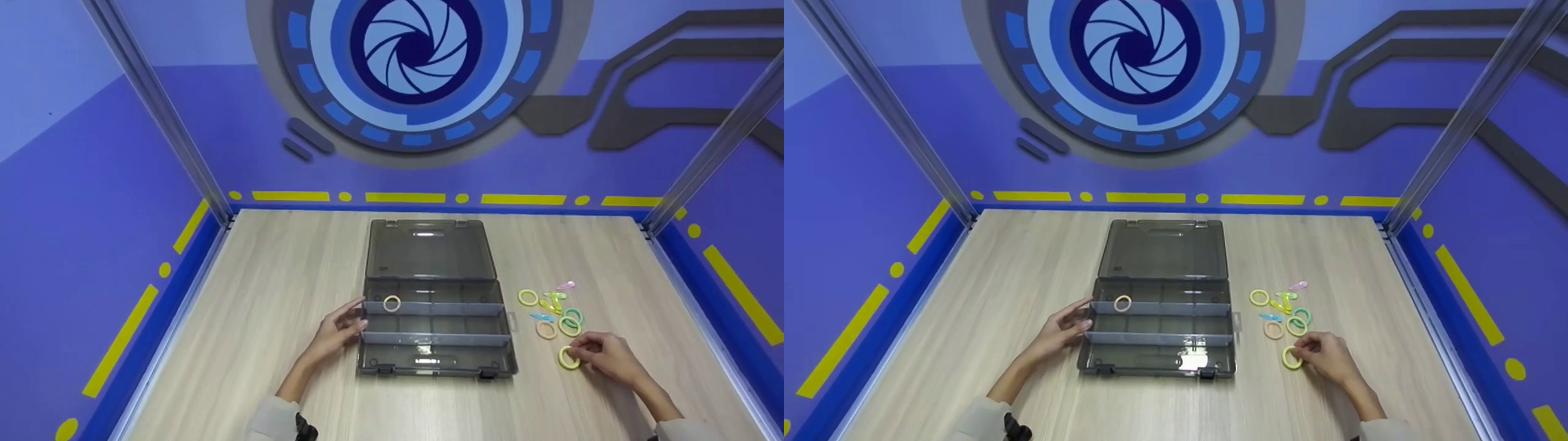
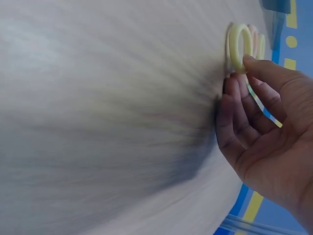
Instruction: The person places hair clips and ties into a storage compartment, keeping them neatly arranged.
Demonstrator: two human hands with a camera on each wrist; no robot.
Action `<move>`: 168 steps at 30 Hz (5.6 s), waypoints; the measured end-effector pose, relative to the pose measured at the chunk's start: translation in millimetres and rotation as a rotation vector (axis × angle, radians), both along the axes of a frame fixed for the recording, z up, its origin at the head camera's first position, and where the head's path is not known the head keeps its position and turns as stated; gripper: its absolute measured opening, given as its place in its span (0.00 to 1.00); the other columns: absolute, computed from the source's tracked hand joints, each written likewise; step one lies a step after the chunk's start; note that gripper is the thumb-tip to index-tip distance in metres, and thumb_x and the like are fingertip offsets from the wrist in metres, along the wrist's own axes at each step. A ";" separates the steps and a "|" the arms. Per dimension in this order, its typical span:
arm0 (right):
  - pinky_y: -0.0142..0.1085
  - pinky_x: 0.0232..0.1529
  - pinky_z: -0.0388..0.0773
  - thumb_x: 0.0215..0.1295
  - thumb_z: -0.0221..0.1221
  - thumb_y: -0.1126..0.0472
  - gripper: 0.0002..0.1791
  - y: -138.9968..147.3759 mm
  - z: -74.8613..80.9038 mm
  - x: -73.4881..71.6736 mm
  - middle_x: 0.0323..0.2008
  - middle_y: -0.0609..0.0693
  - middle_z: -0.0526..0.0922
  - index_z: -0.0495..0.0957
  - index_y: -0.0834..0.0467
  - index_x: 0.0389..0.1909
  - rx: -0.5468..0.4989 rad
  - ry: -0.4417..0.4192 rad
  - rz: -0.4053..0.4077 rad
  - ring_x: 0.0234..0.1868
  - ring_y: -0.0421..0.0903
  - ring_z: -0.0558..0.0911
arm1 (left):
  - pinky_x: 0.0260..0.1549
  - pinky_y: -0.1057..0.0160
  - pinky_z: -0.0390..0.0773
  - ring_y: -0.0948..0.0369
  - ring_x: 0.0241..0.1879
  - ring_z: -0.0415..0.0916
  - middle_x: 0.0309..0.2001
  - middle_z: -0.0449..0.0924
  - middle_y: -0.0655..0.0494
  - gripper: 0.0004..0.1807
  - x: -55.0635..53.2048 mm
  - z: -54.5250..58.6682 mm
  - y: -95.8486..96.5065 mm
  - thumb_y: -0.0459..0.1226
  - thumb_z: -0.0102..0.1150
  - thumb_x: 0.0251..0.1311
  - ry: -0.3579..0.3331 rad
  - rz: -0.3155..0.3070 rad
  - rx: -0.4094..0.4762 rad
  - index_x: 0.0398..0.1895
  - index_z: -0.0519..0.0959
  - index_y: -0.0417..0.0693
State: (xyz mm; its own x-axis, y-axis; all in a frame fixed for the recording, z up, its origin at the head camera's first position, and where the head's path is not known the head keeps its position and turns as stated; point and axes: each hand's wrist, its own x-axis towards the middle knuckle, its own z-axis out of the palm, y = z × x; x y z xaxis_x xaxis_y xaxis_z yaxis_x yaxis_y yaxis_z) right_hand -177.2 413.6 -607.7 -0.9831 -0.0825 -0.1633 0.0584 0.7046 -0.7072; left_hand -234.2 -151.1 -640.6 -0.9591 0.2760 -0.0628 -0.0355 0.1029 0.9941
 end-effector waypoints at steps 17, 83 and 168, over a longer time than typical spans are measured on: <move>0.34 0.41 0.87 0.70 0.63 0.67 0.19 1.1 6.6 0.2 0.38 0.47 0.89 0.76 0.77 0.54 -0.446 -0.191 -0.163 0.37 0.38 0.89 | 0.48 0.69 0.81 0.61 0.49 0.76 0.65 0.69 0.33 0.33 5.4 2.5 -0.1 0.36 0.62 0.70 -0.001 -0.004 -0.015 0.76 0.66 0.42; 0.33 0.40 0.87 0.67 0.64 0.69 0.16 -154.8 63.2 -109.8 0.38 0.55 0.87 0.79 0.77 0.50 -0.500 -0.024 0.089 0.34 0.40 0.87 | 0.45 0.71 0.82 0.65 0.45 0.77 0.63 0.70 0.30 0.33 1.8 1.5 2.0 0.34 0.63 0.69 -0.009 0.008 0.038 0.75 0.65 0.40; 0.48 0.43 0.86 0.49 0.70 0.74 0.06 -309.1 20.7 -124.6 0.30 0.62 0.90 0.88 0.70 0.30 -0.017 0.201 0.156 0.36 0.58 0.89 | 0.44 0.72 0.81 0.68 0.44 0.79 0.62 0.71 0.28 0.32 3.2 -3.5 -0.2 0.33 0.60 0.71 0.038 -0.017 0.058 0.75 0.63 0.36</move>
State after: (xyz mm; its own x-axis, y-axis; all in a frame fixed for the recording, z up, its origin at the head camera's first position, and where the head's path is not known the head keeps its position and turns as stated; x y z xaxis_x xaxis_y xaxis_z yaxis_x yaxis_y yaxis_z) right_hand -301.8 104.6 -587.0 -0.9710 -0.2364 0.0366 -0.1926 0.6817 -0.7058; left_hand -231.0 -151.3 -644.0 -0.9556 0.2944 -0.0095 0.0040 0.0451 0.9990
